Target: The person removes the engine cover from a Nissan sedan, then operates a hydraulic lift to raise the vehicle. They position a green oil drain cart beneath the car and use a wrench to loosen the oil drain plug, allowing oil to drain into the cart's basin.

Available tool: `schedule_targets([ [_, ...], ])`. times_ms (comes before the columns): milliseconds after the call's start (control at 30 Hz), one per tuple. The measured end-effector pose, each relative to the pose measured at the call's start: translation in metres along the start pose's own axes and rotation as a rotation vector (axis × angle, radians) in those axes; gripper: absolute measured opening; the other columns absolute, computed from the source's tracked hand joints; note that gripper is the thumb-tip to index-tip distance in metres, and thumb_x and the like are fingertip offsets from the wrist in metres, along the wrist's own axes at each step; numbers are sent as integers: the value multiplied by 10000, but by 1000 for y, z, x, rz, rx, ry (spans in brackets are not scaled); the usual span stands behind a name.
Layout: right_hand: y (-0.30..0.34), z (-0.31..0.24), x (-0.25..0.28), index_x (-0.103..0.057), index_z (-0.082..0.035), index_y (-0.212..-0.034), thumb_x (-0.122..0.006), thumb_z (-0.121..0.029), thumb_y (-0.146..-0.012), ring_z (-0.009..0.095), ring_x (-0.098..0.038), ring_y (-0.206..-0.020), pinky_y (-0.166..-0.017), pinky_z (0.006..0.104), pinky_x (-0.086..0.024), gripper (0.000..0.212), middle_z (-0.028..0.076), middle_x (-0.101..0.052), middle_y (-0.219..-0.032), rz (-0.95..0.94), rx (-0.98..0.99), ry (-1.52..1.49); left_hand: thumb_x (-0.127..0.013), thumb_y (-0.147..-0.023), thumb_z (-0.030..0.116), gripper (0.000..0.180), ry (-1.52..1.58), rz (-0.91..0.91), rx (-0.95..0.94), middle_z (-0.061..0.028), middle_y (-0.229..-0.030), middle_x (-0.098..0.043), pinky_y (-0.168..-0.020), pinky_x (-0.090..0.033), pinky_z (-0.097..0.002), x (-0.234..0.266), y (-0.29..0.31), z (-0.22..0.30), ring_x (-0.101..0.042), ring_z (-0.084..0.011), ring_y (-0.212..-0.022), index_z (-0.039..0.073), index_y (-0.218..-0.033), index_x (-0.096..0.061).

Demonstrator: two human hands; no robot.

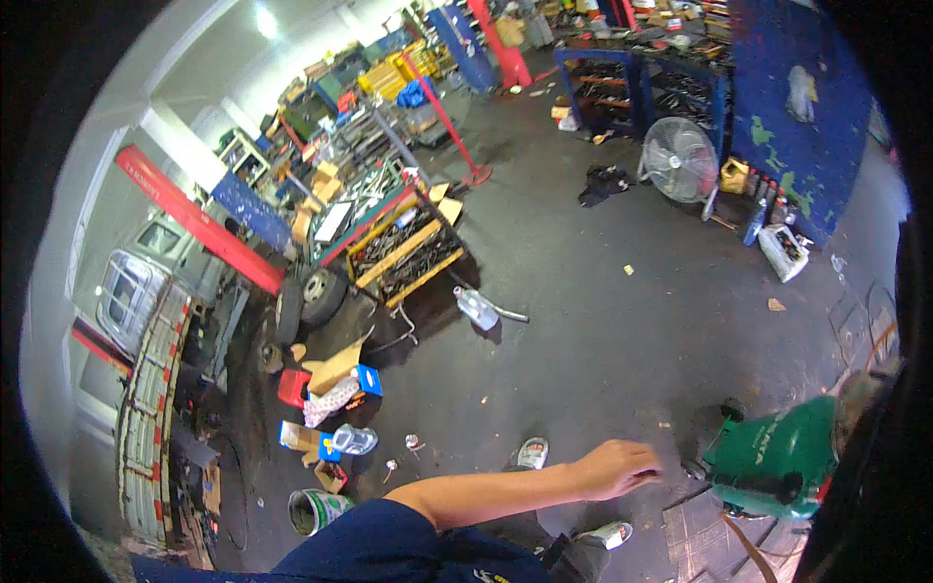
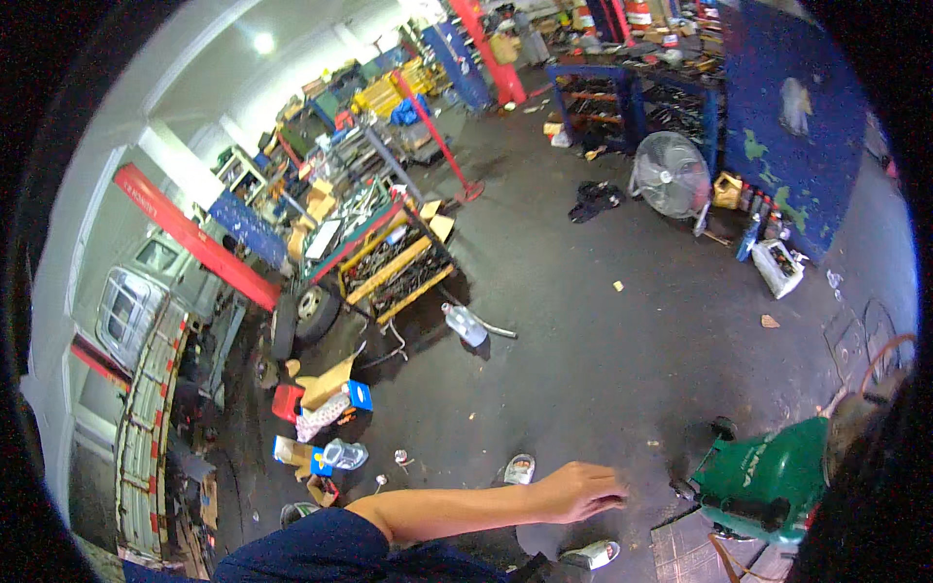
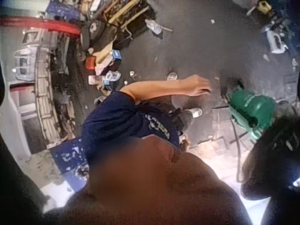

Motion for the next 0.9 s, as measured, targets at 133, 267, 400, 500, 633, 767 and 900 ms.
schedule_targets([
  [133, -31, -144, -53, -688, -111, -1117, -650, -294, -943, 336, -691, -939, -796, 488, -558, 255, 175, -710, -1043, 285, 245, 350, -746, -912, 253, 233, 13, -23, 489, -161, -886, -705, -707, -533, -475, 90, 133, -86, -674, -401, -796, 28, -905, -687],
  [267, -48, -302, -209, -727, -116, -1092, -685, -356, -930, 288, -703, -910, -786, 437, -560, 293, 173, -736, -1056, 236, 692, 973, -751, -903, 317, 304, 36, 100, 796, -181, -935, -724, -763, -548, -474, 180, 245, -143, -694, -399, -844, 18, -916, -694],
  [400, -30, -406, -454, -730, 35, -1149, -659, -147, -944, 172, -667, -795, -736, 309, -543, 282, 105, -739, -933, 118, 543, 848, -775, -879, 322, 324, 26, 287, 967, -173, -905, -729, -747, -549, -448, 267, 316, -186, -701, -366, -807, 12, -931, -697],
  [500, 31, -453, -660, -720, 49, -1160, -672, -168, -937, 178, -685, -821, -761, 313, -550, 315, 126, -752, -967, -95, 757, 1047, -766, -902, 361, 355, 99, 477, 1089, -147, -808, -711, -690, -537, -418, 323, 338, -209, -683, -283, -715, 13, -914, -696],
  [633, 126, -472, -869, -719, 1, -1192, -693, -181, -920, 306, -734, -972, -907, 385, -556, 329, 191, -756, -1035, -347, 895, 1123, -699, -970, 449, 431, 271, 595, 1324, -89, -698, -668, -646, -521, -389, 372, 342, -241, -639, -182, -643, 28, -878, -699],
  [767, 170, -476, -1005, -637, -18, -1323, -750, -239, -881, 350, -633, -1229, -1046, 434, -496, 507, 194, -656, -1338, -693, 1309, 1334, -566, -1006, 612, 593, 1214, 1014, 1164, -105, -1027, -708, -850, -555, -378, 399, 306, -286, -663, -206, -908, 46, -1125, -694],
  [900, 150, -491, -1098, -587, 8, -1366, -720, -348, -896, 391, -484, -1396, -1156, 525, -373, 605, 202, -547, -1472, -911, 1619, 1478, -385, -1022, 705, 795, 1605, 980, 914, -124, -1376, -589, -1052, -477, -419, 475, 266, -323, -578, -243, -1218, 36, -1431, -516],
])
Point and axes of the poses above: each hand's wrist, its own y-axis away from the middle knuckle, its own x-axis out of the back of the hand, z = x × y, the point moved 3 cm from there along -y, towards the middle knuckle
